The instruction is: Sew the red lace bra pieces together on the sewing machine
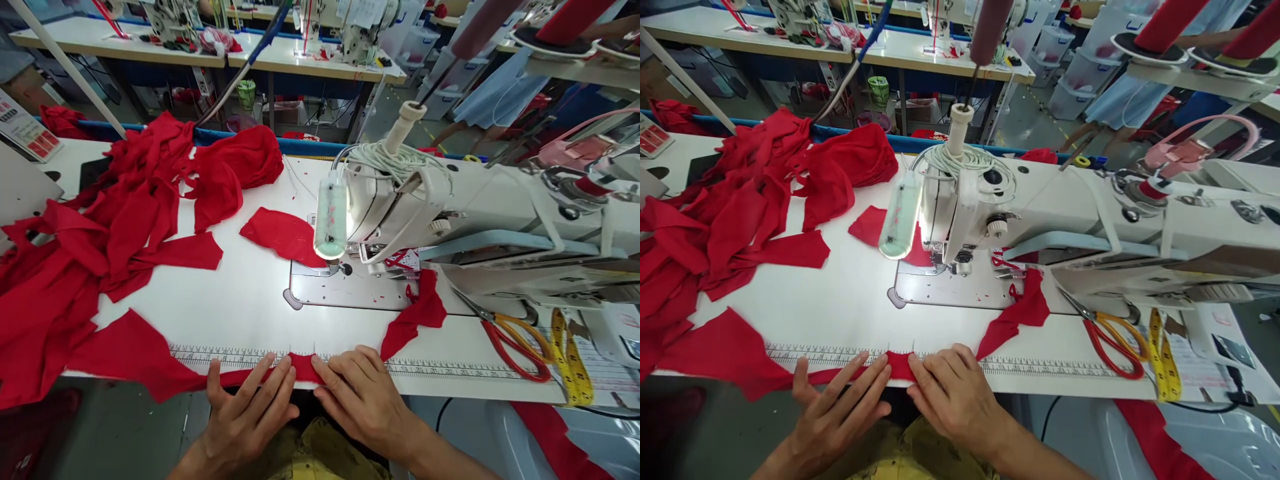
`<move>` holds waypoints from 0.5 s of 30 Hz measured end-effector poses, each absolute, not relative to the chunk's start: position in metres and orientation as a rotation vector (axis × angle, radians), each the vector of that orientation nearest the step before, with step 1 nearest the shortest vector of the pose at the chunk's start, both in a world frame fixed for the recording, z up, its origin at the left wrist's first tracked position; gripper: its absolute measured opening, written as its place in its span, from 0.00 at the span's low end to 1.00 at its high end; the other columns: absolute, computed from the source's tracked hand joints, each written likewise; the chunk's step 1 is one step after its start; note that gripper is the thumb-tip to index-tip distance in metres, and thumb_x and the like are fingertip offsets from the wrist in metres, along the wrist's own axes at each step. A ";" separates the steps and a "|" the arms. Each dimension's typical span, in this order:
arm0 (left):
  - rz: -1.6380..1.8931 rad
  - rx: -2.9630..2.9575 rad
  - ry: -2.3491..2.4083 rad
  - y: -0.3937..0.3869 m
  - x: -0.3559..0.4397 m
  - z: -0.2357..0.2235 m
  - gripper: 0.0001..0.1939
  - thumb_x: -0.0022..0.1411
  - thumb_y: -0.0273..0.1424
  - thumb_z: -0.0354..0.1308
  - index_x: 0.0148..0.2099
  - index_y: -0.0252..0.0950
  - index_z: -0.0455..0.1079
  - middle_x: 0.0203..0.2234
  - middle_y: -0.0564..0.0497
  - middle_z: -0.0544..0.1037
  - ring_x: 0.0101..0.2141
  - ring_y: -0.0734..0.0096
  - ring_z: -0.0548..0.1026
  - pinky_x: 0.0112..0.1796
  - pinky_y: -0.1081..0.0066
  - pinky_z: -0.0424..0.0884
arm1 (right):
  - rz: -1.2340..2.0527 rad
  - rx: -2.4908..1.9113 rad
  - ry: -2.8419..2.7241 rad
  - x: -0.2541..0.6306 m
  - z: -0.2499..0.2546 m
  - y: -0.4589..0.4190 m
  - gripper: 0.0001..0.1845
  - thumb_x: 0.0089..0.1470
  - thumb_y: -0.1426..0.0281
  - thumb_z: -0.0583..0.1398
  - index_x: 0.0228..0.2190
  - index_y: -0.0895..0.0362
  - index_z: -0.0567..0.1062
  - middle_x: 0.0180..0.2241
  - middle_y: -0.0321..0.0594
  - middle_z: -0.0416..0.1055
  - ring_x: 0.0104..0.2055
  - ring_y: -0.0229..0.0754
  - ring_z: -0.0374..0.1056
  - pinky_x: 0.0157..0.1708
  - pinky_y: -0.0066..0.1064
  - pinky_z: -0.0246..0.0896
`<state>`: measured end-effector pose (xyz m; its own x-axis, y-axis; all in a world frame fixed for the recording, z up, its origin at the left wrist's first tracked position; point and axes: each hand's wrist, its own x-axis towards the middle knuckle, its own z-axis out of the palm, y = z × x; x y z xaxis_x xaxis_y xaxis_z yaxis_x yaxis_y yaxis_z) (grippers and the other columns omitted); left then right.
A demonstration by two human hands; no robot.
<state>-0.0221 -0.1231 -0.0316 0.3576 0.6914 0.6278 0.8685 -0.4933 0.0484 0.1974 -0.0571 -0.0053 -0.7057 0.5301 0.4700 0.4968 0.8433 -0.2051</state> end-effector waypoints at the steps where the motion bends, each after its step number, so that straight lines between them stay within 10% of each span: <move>1: -0.863 -2.335 -1.384 -0.123 -0.022 -0.031 0.12 0.68 0.36 0.59 0.51 0.40 0.76 0.46 0.52 0.82 0.62 0.61 0.66 0.66 0.40 0.32 | 0.084 -0.753 -2.493 0.197 -0.005 -0.057 0.15 0.61 0.73 0.60 0.49 0.64 0.75 0.34 0.43 0.75 0.35 0.42 0.66 0.41 0.38 0.57; 15: -0.936 -2.332 -1.399 -0.121 -0.021 -0.035 0.14 0.65 0.33 0.62 0.52 0.40 0.76 0.43 0.53 0.83 0.57 0.62 0.72 0.68 0.45 0.37 | 0.138 -0.809 -2.520 0.198 0.000 -0.059 0.15 0.63 0.72 0.60 0.50 0.63 0.74 0.35 0.42 0.75 0.37 0.41 0.67 0.44 0.39 0.58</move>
